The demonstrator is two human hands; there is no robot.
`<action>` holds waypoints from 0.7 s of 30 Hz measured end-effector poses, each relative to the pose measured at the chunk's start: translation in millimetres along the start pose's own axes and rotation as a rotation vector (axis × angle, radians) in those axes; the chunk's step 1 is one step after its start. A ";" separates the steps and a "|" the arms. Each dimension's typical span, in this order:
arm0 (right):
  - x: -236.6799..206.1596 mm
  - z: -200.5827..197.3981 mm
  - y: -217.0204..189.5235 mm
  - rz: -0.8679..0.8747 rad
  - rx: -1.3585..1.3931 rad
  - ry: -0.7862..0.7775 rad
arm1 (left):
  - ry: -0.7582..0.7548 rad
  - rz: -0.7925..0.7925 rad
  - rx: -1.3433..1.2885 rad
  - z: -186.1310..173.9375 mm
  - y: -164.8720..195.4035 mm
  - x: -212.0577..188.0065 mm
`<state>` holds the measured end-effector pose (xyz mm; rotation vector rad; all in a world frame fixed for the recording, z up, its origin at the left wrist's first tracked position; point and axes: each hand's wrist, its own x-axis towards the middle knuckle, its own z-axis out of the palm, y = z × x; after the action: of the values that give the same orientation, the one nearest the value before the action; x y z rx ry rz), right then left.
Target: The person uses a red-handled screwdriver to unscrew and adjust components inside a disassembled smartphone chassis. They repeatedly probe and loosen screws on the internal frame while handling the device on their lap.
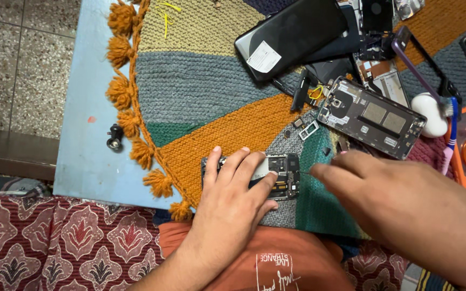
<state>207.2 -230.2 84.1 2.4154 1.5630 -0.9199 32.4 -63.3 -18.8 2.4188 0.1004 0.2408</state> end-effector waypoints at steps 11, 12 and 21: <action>-0.2 0.8 -1.7 0.011 0.042 0.110 | -0.007 0.004 -0.002 -1.1 0.5 1.2; 0.2 0.6 -3.0 0.072 0.045 0.091 | -0.006 0.004 -0.002 -1.0 0.5 1.4; -0.9 3.1 -1.5 0.190 -0.174 -0.109 | -0.002 0.011 -0.007 -1.1 0.3 1.1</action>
<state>204.3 -231.4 82.4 2.3034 1.2922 -0.8276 33.2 -62.6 -17.6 2.4131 0.0845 0.2430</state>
